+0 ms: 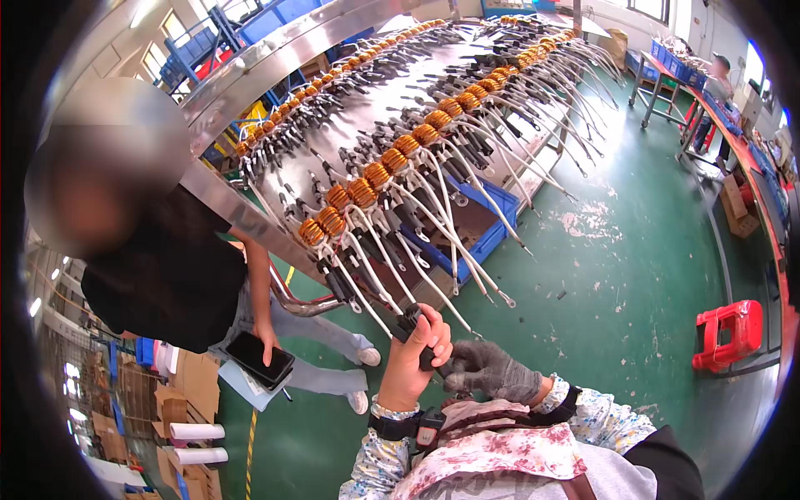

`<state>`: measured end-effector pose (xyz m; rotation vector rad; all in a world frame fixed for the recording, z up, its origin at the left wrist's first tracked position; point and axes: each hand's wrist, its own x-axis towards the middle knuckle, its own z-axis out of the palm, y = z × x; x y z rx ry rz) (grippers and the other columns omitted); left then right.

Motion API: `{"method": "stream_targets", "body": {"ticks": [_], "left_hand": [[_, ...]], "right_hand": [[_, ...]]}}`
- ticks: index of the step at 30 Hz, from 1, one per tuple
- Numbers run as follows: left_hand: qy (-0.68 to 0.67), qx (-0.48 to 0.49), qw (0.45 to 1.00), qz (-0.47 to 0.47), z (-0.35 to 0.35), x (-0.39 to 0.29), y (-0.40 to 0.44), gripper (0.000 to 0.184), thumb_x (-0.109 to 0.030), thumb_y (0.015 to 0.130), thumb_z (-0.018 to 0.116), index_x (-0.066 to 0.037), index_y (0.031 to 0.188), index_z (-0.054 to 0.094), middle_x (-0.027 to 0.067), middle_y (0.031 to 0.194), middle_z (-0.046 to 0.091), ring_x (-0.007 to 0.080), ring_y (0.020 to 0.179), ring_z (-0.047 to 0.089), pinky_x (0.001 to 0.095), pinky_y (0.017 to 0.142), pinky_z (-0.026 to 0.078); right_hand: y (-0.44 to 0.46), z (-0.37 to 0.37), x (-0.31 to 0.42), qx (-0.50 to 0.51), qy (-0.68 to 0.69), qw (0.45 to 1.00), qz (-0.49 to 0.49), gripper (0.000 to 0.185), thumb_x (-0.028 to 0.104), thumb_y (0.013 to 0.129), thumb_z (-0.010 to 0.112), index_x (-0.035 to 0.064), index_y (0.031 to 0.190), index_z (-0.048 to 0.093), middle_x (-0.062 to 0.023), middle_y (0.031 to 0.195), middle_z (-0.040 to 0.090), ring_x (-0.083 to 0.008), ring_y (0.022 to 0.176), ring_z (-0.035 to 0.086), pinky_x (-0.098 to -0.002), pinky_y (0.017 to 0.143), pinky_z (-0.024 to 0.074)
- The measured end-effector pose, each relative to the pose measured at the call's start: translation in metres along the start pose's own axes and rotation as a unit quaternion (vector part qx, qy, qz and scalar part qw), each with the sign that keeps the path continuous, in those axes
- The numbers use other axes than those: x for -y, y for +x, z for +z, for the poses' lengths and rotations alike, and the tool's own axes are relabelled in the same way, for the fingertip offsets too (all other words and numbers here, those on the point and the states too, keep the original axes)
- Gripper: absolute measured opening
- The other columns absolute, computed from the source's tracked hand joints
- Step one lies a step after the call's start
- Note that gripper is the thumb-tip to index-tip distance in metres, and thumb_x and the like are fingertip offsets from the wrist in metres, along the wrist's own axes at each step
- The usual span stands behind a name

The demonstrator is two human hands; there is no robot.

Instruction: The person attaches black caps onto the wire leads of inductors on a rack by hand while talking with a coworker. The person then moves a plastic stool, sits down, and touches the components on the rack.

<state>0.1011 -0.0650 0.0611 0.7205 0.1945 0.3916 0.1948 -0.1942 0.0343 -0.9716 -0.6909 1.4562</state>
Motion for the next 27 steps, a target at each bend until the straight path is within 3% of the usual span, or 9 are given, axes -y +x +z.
{"method": "stream_targets", "body": {"ticks": [5, 7, 11, 13, 15, 18, 20, 23, 27], "left_hand": [[-0.009, -0.007, 1.0, 0.017, -0.009, -0.009, 0.003, 0.024, -0.031, 0.086, 0.058, -0.008, 0.089, 0.05, -0.0023, 0.065, 0.036, 0.0071, 0.056, 0.036, 0.0189, 0.043, 0.028], [-0.015, -0.012, 1.0, -0.001, -0.003, -0.004, 0.002, 0.023, -0.029, 0.086, 0.058, -0.008, 0.088, 0.049, -0.0022, 0.064, 0.035, 0.0067, 0.055, 0.035, 0.019, 0.042, 0.027], [-0.001, 0.014, 0.999, -0.044, -0.002, 0.008, -0.001, 0.021, -0.026, 0.087, 0.058, -0.008, 0.086, 0.047, -0.0006, 0.065, 0.038, 0.0093, 0.057, 0.041, 0.0211, 0.045, 0.033], [0.056, -0.051, 0.997, 0.023, -0.007, 0.008, 0.0, 0.021, -0.026, 0.087, 0.058, -0.008, 0.088, 0.048, 0.0015, 0.067, 0.043, 0.0126, 0.059, 0.046, 0.0243, 0.049, 0.039], [0.096, -0.081, 0.992, 0.028, -0.032, 0.005, 0.004, 0.018, -0.023, 0.087, 0.059, -0.009, 0.091, 0.05, 0.0016, 0.068, 0.049, 0.0135, 0.061, 0.05, 0.026, 0.053, 0.042], [0.135, -0.118, 0.984, 0.011, -0.088, 0.017, 0.006, 0.022, -0.022, 0.085, 0.062, -0.008, 0.099, 0.052, -0.0005, 0.066, 0.049, 0.0093, 0.055, 0.048, 0.0224, 0.047, 0.04], [0.336, -0.216, 0.917, 0.001, -0.096, 0.022, 0.004, 0.033, -0.021, 0.086, 0.061, -0.006, 0.113, 0.05, -0.0006, 0.068, 0.05, 0.0067, 0.053, 0.046, 0.0196, 0.042, 0.034], [0.32, -0.226, 0.92, 0.019, -0.088, 0.034, 0.01, 0.042, -0.022, 0.083, 0.065, -0.008, 0.119, 0.05, -0.0017, 0.067, 0.051, 0.0031, 0.048, 0.043, 0.0173, 0.039, 0.032], [0.218, -0.165, 0.962, -0.026, -0.076, 0.027, 0.019, 0.029, -0.022, 0.084, 0.064, -0.002, 0.104, 0.057, -0.0009, 0.065, 0.051, 0.0046, 0.049, 0.044, 0.0189, 0.04, 0.031]], "right_hand": [[-0.009, -0.001, -0.001, 0.07, -0.119, 0.99, 0.017, 0.034, 0.015, 0.083, 0.063, 0.0006, 0.112, 0.051, -0.0002, 0.083, 0.055, -0.0073, 0.075, 0.05, -0.0232, 0.066, 0.0425], [-0.009, 0.007, 0.004, 0.034, 0.048, 0.998, 0.035, 0.027, 0.018, 0.085, 0.061, 0.0018, 0.106, 0.054, 0.002, 0.079, 0.053, -0.0042, 0.068, 0.047, -0.0201, 0.058, 0.0392], [-0.008, 0.005, 0.015, 0.011, 0.02, 0.991, 0.131, 0.023, 0.022, 0.088, 0.057, 0.0034, 0.102, 0.055, 0.0038, 0.075, 0.05, -0.0028, 0.062, 0.043, -0.0183, 0.054, 0.0361], [-0.009, -0.006, 0.012, 0.075, 0.004, 0.982, 0.171, 0.026, 0.027, 0.091, 0.052, 0.0032, 0.099, 0.056, 0.0041, 0.073, 0.05, -0.0032, 0.061, 0.043, -0.017, 0.055, 0.0363], [-0.016, -0.006, 0.008, 0.064, 0.054, 0.986, 0.144, 0.024, 0.028, 0.092, 0.05, 0.0048, 0.096, 0.054, 0.0041, 0.068, 0.047, -0.0033, 0.054, 0.039, -0.017, 0.049, 0.0323], [-0.027, -0.007, 0.016, -0.058, 0.099, 0.985, 0.128, 0.032, 0.03, 0.092, 0.049, 0.0042, 0.111, 0.05, 0.0054, 0.067, 0.042, -0.0029, 0.054, 0.036, -0.0183, 0.045, 0.0271], [-0.026, -0.014, 0.005, -0.059, 0.103, 0.987, 0.104, 0.033, 0.03, 0.092, 0.049, 0.0043, 0.113, 0.049, 0.0053, 0.066, 0.041, -0.0032, 0.052, 0.033, -0.0176, 0.045, 0.0251], [-0.023, -0.031, -0.018, -0.049, 0.078, 0.993, 0.07, 0.038, 0.032, 0.092, 0.048, 0.0045, 0.119, 0.047, 0.0051, 0.067, 0.038, -0.0042, 0.051, 0.029, -0.0184, 0.044, 0.0216], [-0.027, -0.031, -0.02, -0.045, 0.095, 0.993, 0.057, 0.041, 0.033, 0.092, 0.049, 0.0025, 0.119, 0.047, 0.0044, 0.068, 0.037, -0.0053, 0.055, 0.032, -0.02, 0.047, 0.0267]]}}
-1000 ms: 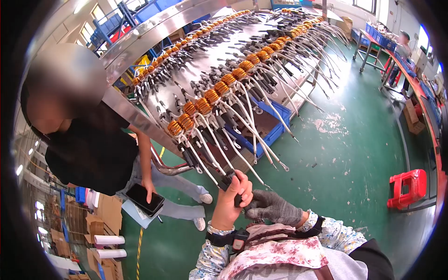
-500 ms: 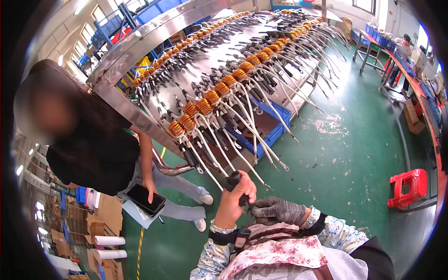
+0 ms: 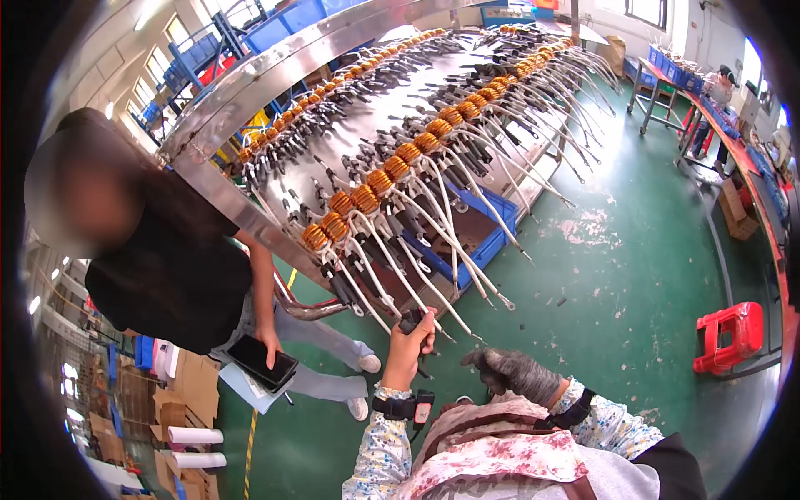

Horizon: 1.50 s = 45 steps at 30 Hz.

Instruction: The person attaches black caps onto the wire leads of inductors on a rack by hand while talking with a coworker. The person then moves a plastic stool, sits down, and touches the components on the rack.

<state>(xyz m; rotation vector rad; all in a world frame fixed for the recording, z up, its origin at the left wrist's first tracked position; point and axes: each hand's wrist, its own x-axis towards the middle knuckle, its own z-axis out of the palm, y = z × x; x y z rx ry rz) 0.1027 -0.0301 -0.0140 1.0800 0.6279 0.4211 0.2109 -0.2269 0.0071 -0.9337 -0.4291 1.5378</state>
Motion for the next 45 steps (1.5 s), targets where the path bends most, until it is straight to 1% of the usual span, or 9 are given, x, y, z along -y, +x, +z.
{"method": "stream_targets", "body": {"ticks": [7, 11, 14, 17, 19, 22, 23, 27, 45], "left_hand": [[-0.02, 0.036, 0.999, 0.03, 0.024, -0.042, -0.015, 0.025, -0.02, 0.085, 0.061, 0.0, 0.1, 0.057, 0.0011, 0.067, 0.053, 0.0049, 0.049, 0.043, 0.0184, 0.04, 0.029], [-0.027, 0.034, 0.998, 0.04, 0.018, -0.042, -0.01, 0.025, -0.02, 0.085, 0.061, 0.0, 0.101, 0.058, 0.0024, 0.07, 0.056, 0.0046, 0.049, 0.045, 0.0179, 0.04, 0.03], [-0.033, 0.027, 0.998, 0.042, 0.015, -0.043, -0.009, 0.024, -0.02, 0.085, 0.061, 0.0, 0.099, 0.059, 0.0023, 0.07, 0.056, 0.0046, 0.049, 0.045, 0.0177, 0.04, 0.03], [-0.031, 0.02, 0.998, 0.045, 0.013, -0.042, -0.009, 0.023, -0.02, 0.085, 0.061, -0.001, 0.098, 0.06, 0.0019, 0.069, 0.056, 0.0046, 0.05, 0.045, 0.0174, 0.04, 0.03], [-0.012, 0.002, 1.0, 0.028, 0.011, -0.044, -0.012, 0.021, -0.02, 0.085, 0.061, -0.001, 0.096, 0.06, 0.0014, 0.069, 0.056, 0.0048, 0.05, 0.045, 0.0174, 0.04, 0.029], [-0.027, 0.023, 0.999, 0.039, 0.011, -0.046, -0.013, 0.019, -0.02, 0.085, 0.062, -0.003, 0.092, 0.061, -0.0001, 0.068, 0.055, 0.0044, 0.051, 0.045, 0.0186, 0.041, 0.029], [-0.027, 0.028, 0.998, 0.04, 0.011, -0.046, -0.013, 0.018, -0.02, 0.084, 0.062, -0.003, 0.092, 0.061, -0.0002, 0.068, 0.055, 0.0045, 0.05, 0.045, 0.0192, 0.041, 0.029], [-0.035, 0.03, 0.998, 0.037, 0.009, -0.045, -0.012, 0.021, -0.02, 0.084, 0.063, -0.002, 0.094, 0.06, 0.0009, 0.068, 0.055, 0.0054, 0.05, 0.046, 0.0185, 0.041, 0.03], [-0.023, 0.035, 0.999, 0.019, 0.007, -0.047, -0.009, 0.02, -0.019, 0.083, 0.063, -0.001, 0.09, 0.059, 0.0015, 0.066, 0.055, 0.0054, 0.047, 0.044, 0.0187, 0.039, 0.028]], "right_hand": [[-0.004, 0.022, 0.016, -0.089, -0.06, 0.994, 0.006, 0.029, 0.031, 0.091, 0.051, 0.0057, 0.105, 0.052, 0.0041, 0.069, 0.041, -0.0052, 0.053, 0.035, -0.0202, 0.045, 0.0297], [0.009, 0.012, 0.008, -0.041, -0.055, 0.997, -0.03, 0.031, 0.033, 0.091, 0.05, 0.0055, 0.106, 0.052, 0.0041, 0.068, 0.04, -0.0055, 0.051, 0.034, -0.0204, 0.044, 0.0285], [0.013, 0.013, 0.01, -0.006, 0.058, 0.998, 0.001, 0.035, 0.038, 0.091, 0.048, 0.0052, 0.105, 0.052, 0.0063, 0.065, 0.035, -0.0047, 0.051, 0.027, -0.0195, 0.046, 0.0235], [0.019, 0.011, 0.005, -0.008, 0.007, 0.999, -0.032, 0.04, 0.04, 0.091, 0.047, 0.0037, 0.108, 0.052, 0.0052, 0.068, 0.037, -0.0057, 0.057, 0.035, -0.02, 0.051, 0.0313], [0.019, 0.02, 0.007, -0.096, -0.105, 0.988, -0.065, 0.043, 0.04, 0.09, 0.049, 0.0027, 0.112, 0.051, 0.0038, 0.071, 0.04, -0.0068, 0.066, 0.041, -0.0216, 0.06, 0.0389], [0.023, 0.018, 0.003, -0.061, -0.08, 0.993, -0.058, 0.044, 0.038, 0.09, 0.049, 0.0028, 0.116, 0.05, 0.0029, 0.075, 0.043, -0.0076, 0.072, 0.044, -0.0222, 0.066, 0.0422], [0.02, 0.018, 0.007, -0.059, -0.098, 0.992, -0.047, 0.041, 0.032, 0.091, 0.05, 0.0017, 0.118, 0.05, 0.0, 0.086, 0.049, -0.009, 0.076, 0.047, -0.0244, 0.07, 0.0439], [0.015, 0.025, 0.012, -0.074, -0.158, 0.984, -0.045, 0.035, 0.029, 0.091, 0.05, 0.0024, 0.114, 0.055, -0.0001, 0.084, 0.053, -0.009, 0.073, 0.048, -0.0245, 0.069, 0.0448], [0.014, 0.034, 0.006, -0.173, -0.101, 0.979, -0.027, 0.035, 0.031, 0.088, 0.055, 0.0031, 0.108, 0.061, 0.0011, 0.077, 0.053, -0.0081, 0.063, 0.046, -0.0234, 0.06, 0.0443]]}}
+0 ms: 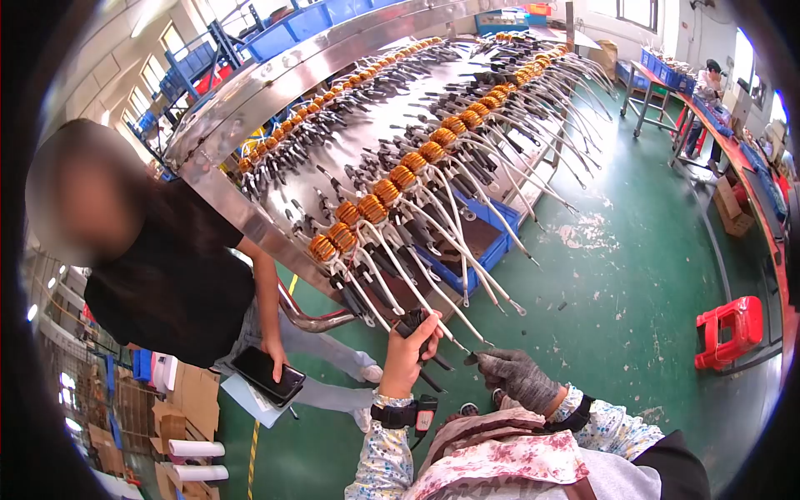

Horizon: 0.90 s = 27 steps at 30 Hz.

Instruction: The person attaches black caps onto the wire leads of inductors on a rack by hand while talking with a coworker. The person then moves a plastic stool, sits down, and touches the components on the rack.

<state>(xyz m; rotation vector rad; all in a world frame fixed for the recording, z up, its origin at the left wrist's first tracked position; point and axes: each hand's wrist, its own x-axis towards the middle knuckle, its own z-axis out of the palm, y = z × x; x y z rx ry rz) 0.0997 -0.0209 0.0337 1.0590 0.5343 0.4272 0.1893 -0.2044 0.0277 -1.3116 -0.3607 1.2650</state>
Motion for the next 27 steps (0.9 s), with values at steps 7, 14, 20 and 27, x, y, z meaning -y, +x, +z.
{"method": "stream_targets", "body": {"ticks": [7, 14, 20, 27], "left_hand": [[0.012, 0.023, 0.999, -0.033, -0.006, 0.001, 0.002, 0.02, -0.018, 0.083, 0.062, 0.001, 0.089, 0.059, -0.0004, 0.062, 0.05, 0.005, 0.047, 0.042, 0.0182, 0.039, 0.027], [0.041, 0.045, 0.997, -0.043, -0.017, -0.003, 0.006, 0.02, -0.017, 0.082, 0.063, 0.002, 0.088, 0.06, -0.0032, 0.057, 0.045, 0.0047, 0.045, 0.04, 0.0182, 0.039, 0.027], [-0.022, 0.072, 0.996, -0.053, -0.021, 0.003, 0.009, 0.019, -0.015, 0.083, 0.061, 0.003, 0.089, 0.059, -0.0021, 0.057, 0.046, 0.0054, 0.045, 0.04, 0.0188, 0.039, 0.028], [-0.023, 0.06, 0.997, -0.05, -0.02, -0.004, -0.002, 0.017, -0.016, 0.084, 0.06, 0.001, 0.089, 0.058, -0.0013, 0.058, 0.047, 0.0057, 0.046, 0.042, 0.0189, 0.04, 0.028]], "right_hand": [[0.011, 0.02, 0.005, 0.0, 0.023, 0.999, -0.035, 0.035, 0.032, 0.089, 0.054, 0.0014, 0.106, 0.058, 0.0045, 0.072, 0.047, -0.0062, 0.063, 0.041, -0.0209, 0.057, 0.0366], [0.04, 0.036, -0.001, -0.044, -0.078, 0.981, -0.174, 0.028, 0.028, 0.091, 0.051, 0.0015, 0.091, 0.058, 0.0016, 0.066, 0.047, -0.0083, 0.058, 0.041, -0.0239, 0.053, 0.0372], [0.035, 0.035, -0.001, 0.032, 0.067, 0.996, -0.043, 0.031, 0.034, 0.092, 0.047, 0.0051, 0.083, 0.054, 0.0009, 0.067, 0.048, -0.0097, 0.058, 0.042, -0.0241, 0.054, 0.0365], [0.045, 0.034, -0.006, 0.152, 0.32, 0.932, 0.07, 0.03, 0.036, 0.092, 0.046, 0.0073, 0.087, 0.054, 0.0013, 0.067, 0.047, -0.0098, 0.059, 0.041, -0.0248, 0.058, 0.0359]]}}
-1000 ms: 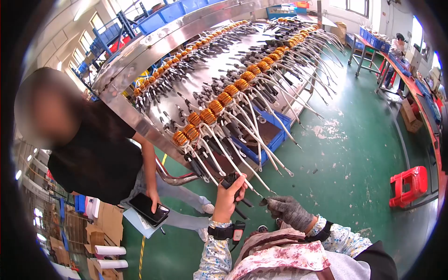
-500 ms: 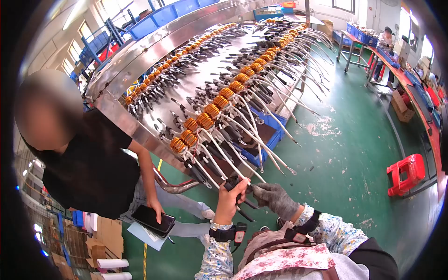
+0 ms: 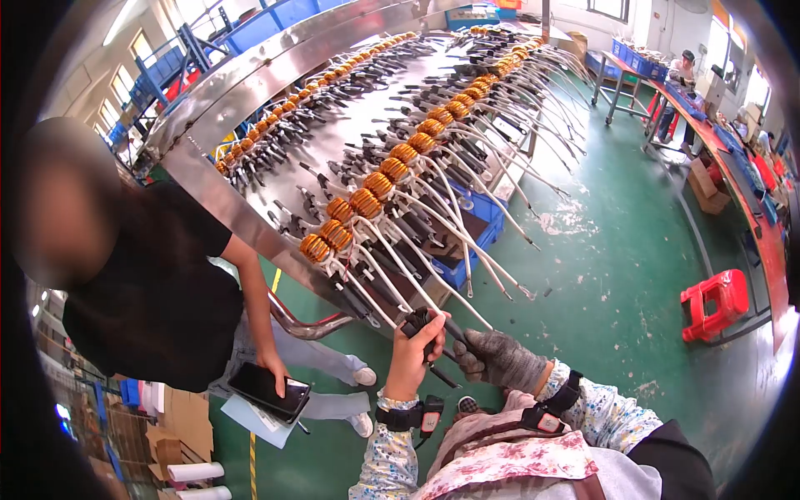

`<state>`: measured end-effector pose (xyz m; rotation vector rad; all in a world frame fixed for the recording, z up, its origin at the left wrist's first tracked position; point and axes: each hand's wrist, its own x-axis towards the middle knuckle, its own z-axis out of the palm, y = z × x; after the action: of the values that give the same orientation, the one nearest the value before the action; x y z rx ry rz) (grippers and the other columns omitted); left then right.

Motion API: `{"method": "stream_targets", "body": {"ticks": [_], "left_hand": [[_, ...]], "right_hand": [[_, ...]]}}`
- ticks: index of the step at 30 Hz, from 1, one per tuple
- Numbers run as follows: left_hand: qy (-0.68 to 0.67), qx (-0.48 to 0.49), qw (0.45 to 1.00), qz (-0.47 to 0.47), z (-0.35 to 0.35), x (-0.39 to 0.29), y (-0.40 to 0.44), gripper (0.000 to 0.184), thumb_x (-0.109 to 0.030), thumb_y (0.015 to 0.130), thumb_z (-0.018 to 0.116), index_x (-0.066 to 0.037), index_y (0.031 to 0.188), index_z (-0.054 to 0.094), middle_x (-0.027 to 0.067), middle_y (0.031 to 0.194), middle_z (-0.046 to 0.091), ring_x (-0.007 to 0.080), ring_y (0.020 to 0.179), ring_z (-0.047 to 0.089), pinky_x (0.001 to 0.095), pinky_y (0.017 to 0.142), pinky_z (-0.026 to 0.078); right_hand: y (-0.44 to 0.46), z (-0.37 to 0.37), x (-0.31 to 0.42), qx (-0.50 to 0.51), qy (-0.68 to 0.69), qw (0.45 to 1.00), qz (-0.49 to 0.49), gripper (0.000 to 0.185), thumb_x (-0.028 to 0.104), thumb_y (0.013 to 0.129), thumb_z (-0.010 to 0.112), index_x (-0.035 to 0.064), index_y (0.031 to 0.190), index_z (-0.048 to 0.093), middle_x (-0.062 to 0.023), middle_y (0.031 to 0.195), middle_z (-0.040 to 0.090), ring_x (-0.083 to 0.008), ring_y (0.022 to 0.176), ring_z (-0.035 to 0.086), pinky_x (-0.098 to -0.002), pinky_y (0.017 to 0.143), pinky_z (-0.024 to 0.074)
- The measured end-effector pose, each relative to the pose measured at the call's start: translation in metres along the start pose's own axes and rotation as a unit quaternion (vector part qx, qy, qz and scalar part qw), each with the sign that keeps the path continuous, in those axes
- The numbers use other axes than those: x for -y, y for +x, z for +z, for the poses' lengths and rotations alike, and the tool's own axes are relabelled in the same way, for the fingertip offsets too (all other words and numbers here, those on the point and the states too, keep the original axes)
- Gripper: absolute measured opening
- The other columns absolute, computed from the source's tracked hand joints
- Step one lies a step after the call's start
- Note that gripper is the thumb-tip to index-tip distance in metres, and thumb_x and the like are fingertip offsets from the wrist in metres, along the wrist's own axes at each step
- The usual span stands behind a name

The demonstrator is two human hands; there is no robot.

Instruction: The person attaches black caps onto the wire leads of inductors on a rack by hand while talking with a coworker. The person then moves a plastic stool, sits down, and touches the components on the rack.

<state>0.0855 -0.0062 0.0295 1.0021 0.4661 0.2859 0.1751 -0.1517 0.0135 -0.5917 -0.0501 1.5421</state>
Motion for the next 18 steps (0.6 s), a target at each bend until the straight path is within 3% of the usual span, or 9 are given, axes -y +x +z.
{"method": "stream_targets", "body": {"ticks": [4, 7, 9, 12, 14, 16, 18], "left_hand": [[0.031, -0.049, 0.997, 0.051, -0.005, -0.001, -0.01, 0.014, -0.017, 0.084, 0.061, -0.004, 0.084, 0.056, -0.0009, 0.058, 0.049, 0.0065, 0.045, 0.043, 0.0198, 0.039, 0.029], [0.05, -0.062, 0.992, 0.096, -0.002, -0.011, -0.021, 0.013, -0.016, 0.085, 0.06, -0.004, 0.083, 0.054, 0.0, 0.058, 0.048, 0.0073, 0.045, 0.043, 0.0203, 0.038, 0.029], [0.012, -0.052, 0.992, 0.111, 0.01, -0.017, -0.029, 0.012, -0.015, 0.086, 0.058, -0.003, 0.084, 0.054, 0.0002, 0.057, 0.047, 0.0076, 0.045, 0.044, 0.0205, 0.038, 0.028], [-0.03, -0.001, 0.997, 0.077, 0.033, -0.015, -0.026, 0.013, -0.015, 0.086, 0.059, -0.003, 0.086, 0.055, -0.0004, 0.057, 0.047, 0.0073, 0.045, 0.044, 0.0199, 0.037, 0.028], [-0.009, 0.006, 0.999, 0.048, 0.042, -0.002, -0.011, 0.016, -0.018, 0.084, 0.062, -0.004, 0.087, 0.056, -0.0008, 0.057, 0.047, 0.0063, 0.044, 0.044, 0.0191, 0.037, 0.027], [-0.015, -0.006, 0.999, 0.028, 0.035, 0.019, 0.014, 0.019, -0.022, 0.084, 0.063, -0.004, 0.088, 0.056, -0.0008, 0.057, 0.048, 0.0062, 0.044, 0.044, 0.0191, 0.037, 0.028], [0.011, -0.04, 0.999, 0.012, 0.016, 0.044, 0.032, 0.021, -0.022, 0.085, 0.062, -0.003, 0.089, 0.055, -0.001, 0.058, 0.047, 0.0064, 0.045, 0.044, 0.0189, 0.037, 0.028]], "right_hand": [[-0.003, 0.011, 0.005, -0.015, -0.011, 1.0, 0.015, 0.032, 0.037, 0.092, 0.046, 0.0068, 0.088, 0.054, 0.0014, 0.067, 0.047, -0.0097, 0.058, 0.041, -0.0244, 0.057, 0.0352], [-0.011, 0.011, 0.009, -0.045, -0.134, 0.99, -0.009, 0.035, 0.04, 0.092, 0.045, 0.006, 0.088, 0.055, 0.0023, 0.063, 0.044, -0.0083, 0.054, 0.038, -0.023, 0.051, 0.0323], [-0.019, -0.016, 0.008, -0.07, -0.402, 0.913, -0.014, 0.039, 0.041, 0.092, 0.044, 0.0046, 0.093, 0.058, 0.0032, 0.059, 0.04, -0.0065, 0.05, 0.035, -0.0216, 0.045, 0.0279], [-0.032, -0.051, 0.015, -0.09, -0.454, 0.886, 0.023, 0.038, 0.037, 0.095, 0.04, 0.0048, 0.101, 0.059, 0.0043, 0.056, 0.039, -0.0056, 0.05, 0.034, -0.0225, 0.045, 0.0316], [-0.037, -0.067, 0.02, -0.091, -0.435, 0.896, -0.007, 0.035, 0.034, 0.094, 0.043, 0.0054, 0.099, 0.063, 0.0048, 0.059, 0.04, -0.0057, 0.05, 0.034, -0.0229, 0.045, 0.0315], [-0.039, -0.074, 0.027, -0.107, -0.352, 0.93, 0.0, 0.031, 0.029, 0.093, 0.045, 0.0054, 0.094, 0.064, 0.0053, 0.06, 0.041, -0.0059, 0.051, 0.035, -0.0232, 0.045, 0.0322], [-0.04, -0.081, 0.028, -0.11, -0.389, 0.915, 0.005, 0.029, 0.028, 0.093, 0.046, 0.0055, 0.094, 0.064, 0.0054, 0.061, 0.042, -0.0059, 0.051, 0.036, -0.0226, 0.045, 0.0327]]}}
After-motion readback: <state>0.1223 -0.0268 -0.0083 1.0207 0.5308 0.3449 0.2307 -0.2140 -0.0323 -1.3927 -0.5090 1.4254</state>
